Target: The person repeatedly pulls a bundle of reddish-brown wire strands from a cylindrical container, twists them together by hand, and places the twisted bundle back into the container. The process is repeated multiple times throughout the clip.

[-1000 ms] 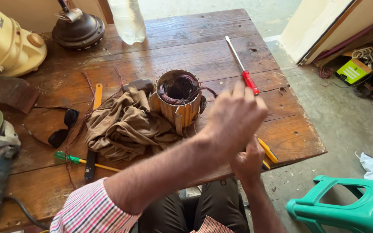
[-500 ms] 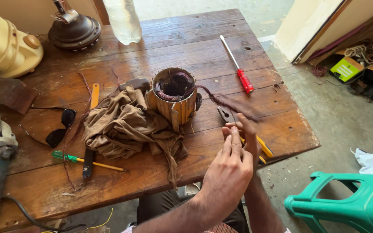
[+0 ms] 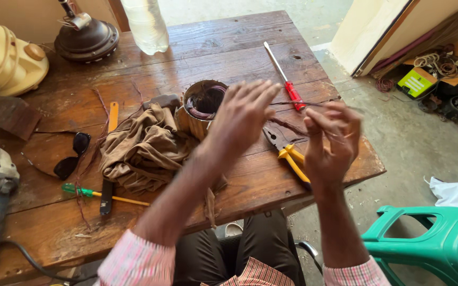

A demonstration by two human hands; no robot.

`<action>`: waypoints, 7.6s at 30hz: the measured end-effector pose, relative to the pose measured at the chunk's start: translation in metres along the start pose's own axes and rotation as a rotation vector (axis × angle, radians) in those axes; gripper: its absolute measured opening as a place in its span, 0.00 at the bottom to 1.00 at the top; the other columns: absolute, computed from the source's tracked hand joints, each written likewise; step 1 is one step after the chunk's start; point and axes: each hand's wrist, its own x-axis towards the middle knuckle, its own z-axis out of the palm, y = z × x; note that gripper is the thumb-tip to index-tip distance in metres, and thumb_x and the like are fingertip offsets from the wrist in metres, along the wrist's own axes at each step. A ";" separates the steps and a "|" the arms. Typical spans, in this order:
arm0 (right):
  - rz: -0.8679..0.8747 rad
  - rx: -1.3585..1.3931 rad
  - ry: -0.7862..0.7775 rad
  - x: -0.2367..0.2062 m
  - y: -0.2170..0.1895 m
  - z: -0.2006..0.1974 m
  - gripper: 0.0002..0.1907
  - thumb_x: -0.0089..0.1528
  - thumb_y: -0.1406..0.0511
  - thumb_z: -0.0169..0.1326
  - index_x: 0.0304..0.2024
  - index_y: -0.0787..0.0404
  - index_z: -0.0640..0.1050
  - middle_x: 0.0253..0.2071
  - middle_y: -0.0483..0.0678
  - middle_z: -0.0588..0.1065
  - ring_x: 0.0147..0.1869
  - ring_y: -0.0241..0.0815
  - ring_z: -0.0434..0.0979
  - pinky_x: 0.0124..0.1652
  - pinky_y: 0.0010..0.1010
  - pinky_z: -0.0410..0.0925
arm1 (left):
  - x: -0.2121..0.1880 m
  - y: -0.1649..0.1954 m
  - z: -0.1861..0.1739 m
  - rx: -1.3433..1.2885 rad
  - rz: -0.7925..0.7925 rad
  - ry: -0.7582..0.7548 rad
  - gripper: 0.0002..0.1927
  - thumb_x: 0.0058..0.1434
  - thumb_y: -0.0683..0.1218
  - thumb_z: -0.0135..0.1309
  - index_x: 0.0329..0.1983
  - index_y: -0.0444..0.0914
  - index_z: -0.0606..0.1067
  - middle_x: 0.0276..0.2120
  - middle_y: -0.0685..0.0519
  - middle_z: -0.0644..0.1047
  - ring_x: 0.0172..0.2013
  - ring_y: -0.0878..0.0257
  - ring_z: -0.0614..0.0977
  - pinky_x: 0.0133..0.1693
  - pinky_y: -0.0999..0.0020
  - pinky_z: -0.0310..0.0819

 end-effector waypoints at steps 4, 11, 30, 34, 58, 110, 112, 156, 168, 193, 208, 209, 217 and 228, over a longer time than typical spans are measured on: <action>-0.342 -0.368 0.082 0.023 -0.001 -0.007 0.05 0.64 0.64 0.62 0.41 0.58 0.84 0.53 0.65 0.76 0.63 0.60 0.65 0.63 0.47 0.59 | 0.009 -0.036 0.010 -0.428 -0.291 -0.632 0.13 0.69 0.43 0.51 0.55 0.43 0.80 0.42 0.50 0.86 0.40 0.59 0.87 0.45 0.61 0.81; 0.324 0.186 -0.285 0.056 0.033 -0.003 0.09 0.73 0.63 0.55 0.48 0.63 0.79 0.39 0.51 0.82 0.34 0.35 0.80 0.34 0.26 0.74 | 0.008 -0.042 0.007 -0.652 -0.340 -0.545 0.14 0.67 0.45 0.55 0.54 0.39 0.80 0.43 0.48 0.85 0.43 0.58 0.87 0.48 0.61 0.81; 0.917 0.722 -0.722 0.029 0.125 -0.049 0.10 0.65 0.67 0.58 0.44 0.68 0.82 0.28 0.47 0.80 0.27 0.32 0.78 0.26 0.23 0.71 | 0.013 -0.041 0.013 -0.736 -0.636 -0.431 0.11 0.65 0.38 0.53 0.47 0.37 0.83 0.37 0.48 0.86 0.35 0.62 0.86 0.39 0.66 0.85; 0.166 -0.003 -0.608 0.049 0.070 -0.074 0.11 0.65 0.63 0.58 0.45 0.64 0.83 0.29 0.45 0.81 0.28 0.32 0.78 0.29 0.26 0.71 | 0.016 -0.021 0.014 -0.364 -0.410 -0.615 0.13 0.68 0.36 0.49 0.49 0.39 0.82 0.38 0.48 0.85 0.34 0.60 0.85 0.39 0.64 0.82; 0.896 0.782 -0.513 0.073 0.042 -0.066 0.13 0.70 0.66 0.51 0.47 0.70 0.81 0.29 0.51 0.77 0.26 0.36 0.73 0.27 0.25 0.68 | 0.010 -0.039 0.007 -0.775 -0.561 -0.380 0.10 0.66 0.37 0.51 0.47 0.34 0.80 0.36 0.49 0.84 0.38 0.64 0.86 0.44 0.67 0.84; 0.466 0.109 -0.811 0.069 0.046 -0.083 0.14 0.67 0.63 0.60 0.53 0.61 0.82 0.29 0.46 0.78 0.27 0.37 0.75 0.30 0.29 0.68 | 0.004 -0.039 0.000 -0.796 -0.472 -0.478 0.10 0.65 0.39 0.54 0.47 0.36 0.81 0.35 0.51 0.85 0.37 0.65 0.87 0.43 0.66 0.83; 0.864 0.367 -0.813 0.066 0.048 -0.081 0.14 0.67 0.63 0.60 0.54 0.61 0.82 0.30 0.46 0.78 0.29 0.36 0.76 0.32 0.29 0.69 | 0.004 -0.040 0.000 -0.813 -0.469 -0.474 0.10 0.65 0.39 0.54 0.47 0.36 0.81 0.36 0.52 0.85 0.37 0.65 0.87 0.43 0.66 0.83; 0.254 -0.020 -0.664 0.034 0.032 -0.117 0.09 0.70 0.65 0.57 0.47 0.64 0.80 0.33 0.51 0.77 0.33 0.42 0.78 0.34 0.31 0.70 | 0.003 -0.037 0.002 -0.719 -0.467 -0.462 0.09 0.63 0.40 0.55 0.45 0.37 0.81 0.34 0.51 0.85 0.36 0.63 0.87 0.42 0.64 0.81; -0.176 -0.298 -0.464 0.037 0.021 -0.107 0.15 0.64 0.66 0.61 0.51 0.66 0.76 0.44 0.53 0.74 0.41 0.41 0.80 0.37 0.26 0.72 | 0.004 -0.037 0.001 -0.751 -0.454 -0.469 0.09 0.64 0.39 0.54 0.46 0.37 0.81 0.35 0.51 0.85 0.38 0.64 0.87 0.44 0.64 0.81; 0.729 0.424 -0.501 0.040 0.036 -0.109 0.15 0.72 0.68 0.48 0.56 0.72 0.76 0.41 0.55 0.76 0.40 0.39 0.78 0.42 0.31 0.72 | 0.002 -0.035 0.004 -0.745 -0.467 -0.493 0.10 0.65 0.40 0.53 0.47 0.39 0.81 0.35 0.53 0.85 0.36 0.65 0.86 0.43 0.65 0.81; -0.406 -0.573 -0.544 0.038 0.030 -0.117 0.12 0.71 0.68 0.61 0.56 0.63 0.82 0.45 0.49 0.82 0.41 0.40 0.81 0.42 0.26 0.72 | 0.001 -0.036 0.003 -0.697 -0.431 -0.431 0.09 0.65 0.41 0.54 0.46 0.38 0.81 0.34 0.52 0.84 0.37 0.63 0.86 0.42 0.62 0.80; -0.273 -0.482 -0.549 0.036 0.032 -0.116 0.10 0.72 0.67 0.59 0.55 0.63 0.82 0.44 0.49 0.82 0.41 0.38 0.82 0.41 0.25 0.73 | 0.001 -0.036 0.003 -0.697 -0.434 -0.432 0.09 0.65 0.41 0.54 0.46 0.38 0.81 0.34 0.52 0.84 0.37 0.62 0.86 0.43 0.62 0.80; 0.862 0.451 -0.518 0.045 0.049 -0.102 0.16 0.69 0.68 0.54 0.59 0.66 0.75 0.45 0.54 0.79 0.42 0.41 0.81 0.42 0.30 0.73 | 0.001 -0.035 0.005 -0.696 -0.441 -0.445 0.09 0.65 0.41 0.54 0.46 0.39 0.81 0.35 0.53 0.84 0.35 0.63 0.86 0.41 0.63 0.81; -0.390 -0.567 -0.493 0.039 0.014 -0.113 0.16 0.73 0.70 0.61 0.63 0.64 0.77 0.46 0.52 0.79 0.47 0.45 0.80 0.49 0.31 0.73 | 0.001 -0.037 0.007 -0.758 -0.470 -0.477 0.10 0.66 0.41 0.52 0.47 0.39 0.81 0.34 0.53 0.85 0.36 0.65 0.87 0.43 0.65 0.82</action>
